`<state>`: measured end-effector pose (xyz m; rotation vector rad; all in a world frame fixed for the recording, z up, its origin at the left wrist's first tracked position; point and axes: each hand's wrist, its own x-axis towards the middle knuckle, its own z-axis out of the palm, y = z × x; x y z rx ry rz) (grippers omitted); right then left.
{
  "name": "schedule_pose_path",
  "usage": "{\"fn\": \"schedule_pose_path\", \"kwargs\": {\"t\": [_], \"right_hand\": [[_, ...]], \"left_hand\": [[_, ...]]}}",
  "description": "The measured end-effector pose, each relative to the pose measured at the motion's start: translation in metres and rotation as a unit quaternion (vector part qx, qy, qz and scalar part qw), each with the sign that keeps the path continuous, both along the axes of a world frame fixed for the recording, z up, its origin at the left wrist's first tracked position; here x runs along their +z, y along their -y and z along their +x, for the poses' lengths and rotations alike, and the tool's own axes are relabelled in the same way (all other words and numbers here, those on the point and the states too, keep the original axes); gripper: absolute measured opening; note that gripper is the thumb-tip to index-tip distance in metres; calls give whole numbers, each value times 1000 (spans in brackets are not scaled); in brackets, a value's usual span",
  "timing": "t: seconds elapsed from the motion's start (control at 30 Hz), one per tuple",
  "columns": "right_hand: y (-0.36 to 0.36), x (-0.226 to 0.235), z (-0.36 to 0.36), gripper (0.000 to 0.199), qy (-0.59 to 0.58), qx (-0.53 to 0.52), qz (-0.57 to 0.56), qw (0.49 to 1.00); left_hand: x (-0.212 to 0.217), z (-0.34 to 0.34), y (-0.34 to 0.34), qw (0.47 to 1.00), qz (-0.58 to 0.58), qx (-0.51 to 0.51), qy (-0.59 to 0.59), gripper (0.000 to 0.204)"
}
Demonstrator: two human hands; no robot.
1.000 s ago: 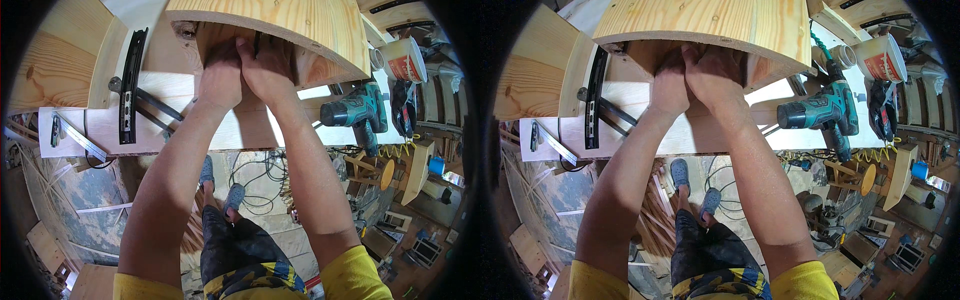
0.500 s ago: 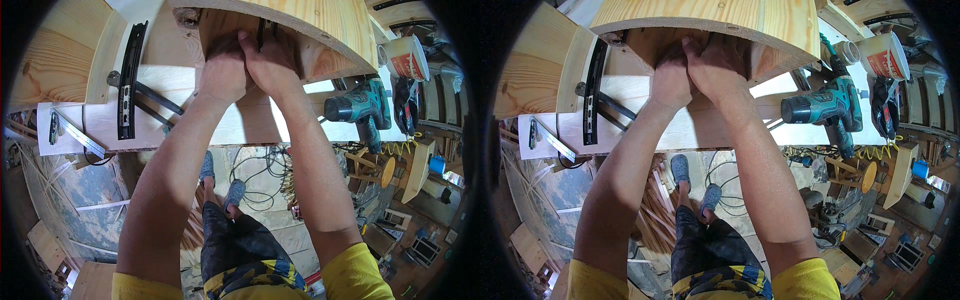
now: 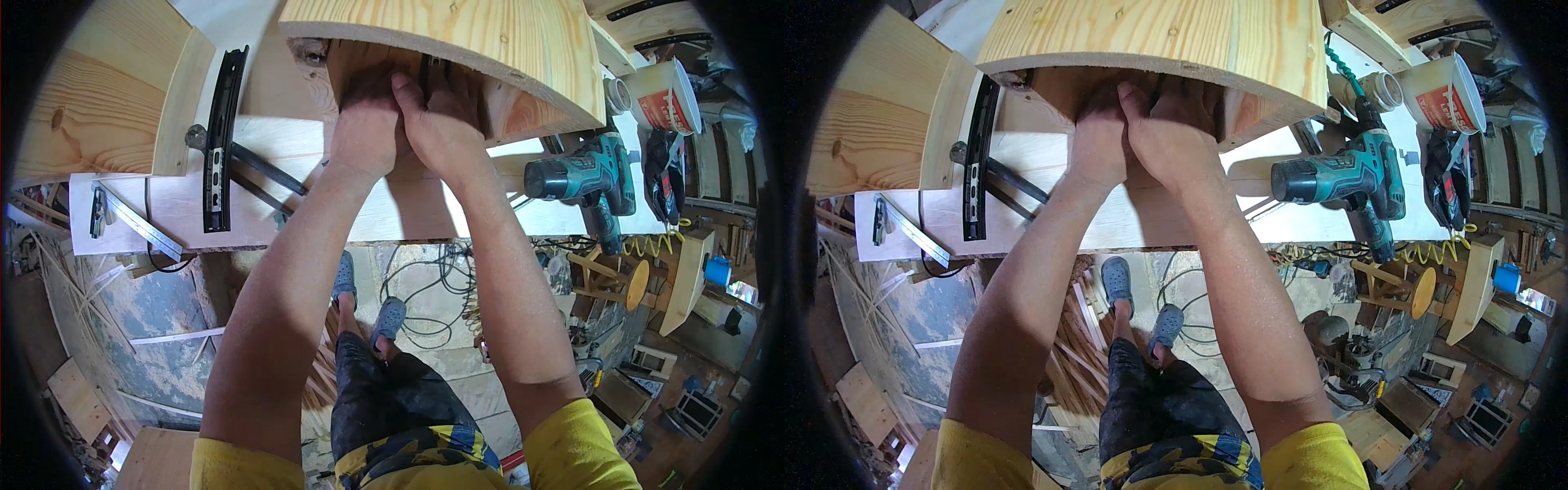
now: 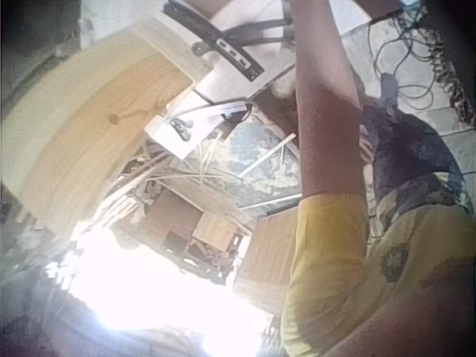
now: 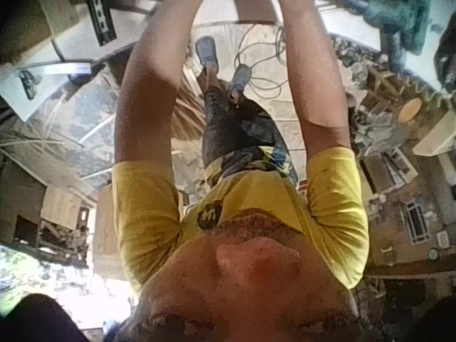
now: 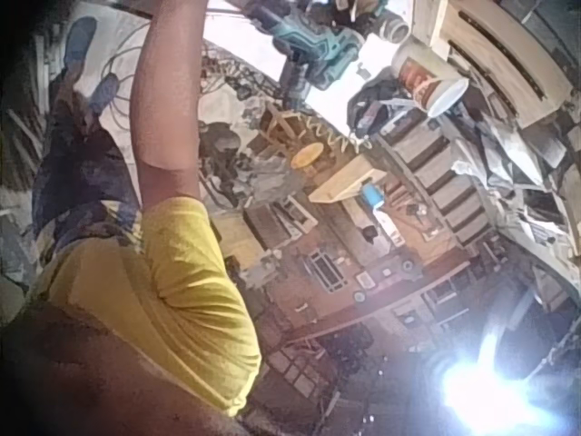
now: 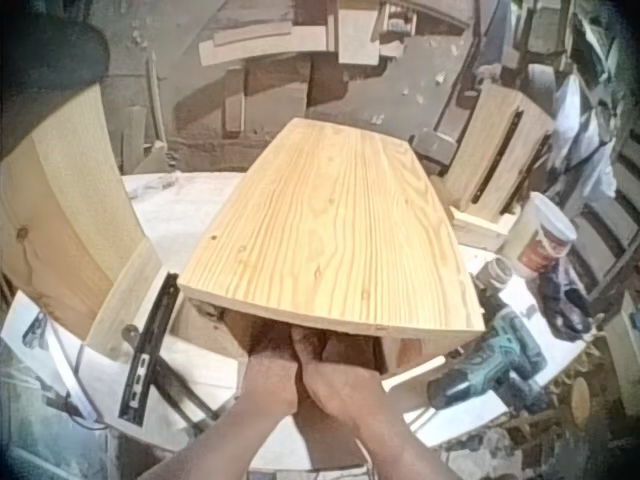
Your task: Measuring, marking, and drilling a wooden assembly using a combination square and power drill with a flexible extension.
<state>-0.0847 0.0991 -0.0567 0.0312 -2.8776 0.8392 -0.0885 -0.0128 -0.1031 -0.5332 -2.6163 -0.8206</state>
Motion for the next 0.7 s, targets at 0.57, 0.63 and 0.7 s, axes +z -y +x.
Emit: {"fn": "schedule_pose_path", "kwargs": {"t": [0.57,0.63,0.7], "right_hand": [[3,17,16,65,93,-14,-48,994],[-1,20,22,71,151,-14,-91,984],[-2,19,30,71,99,8,-71,993]], "left_hand": [[2,-5,2,969,-89,0,228,31],[6,-7,1,957,-96,10,274,33],[7,-6,1,957,-86,17,275,36]]}}
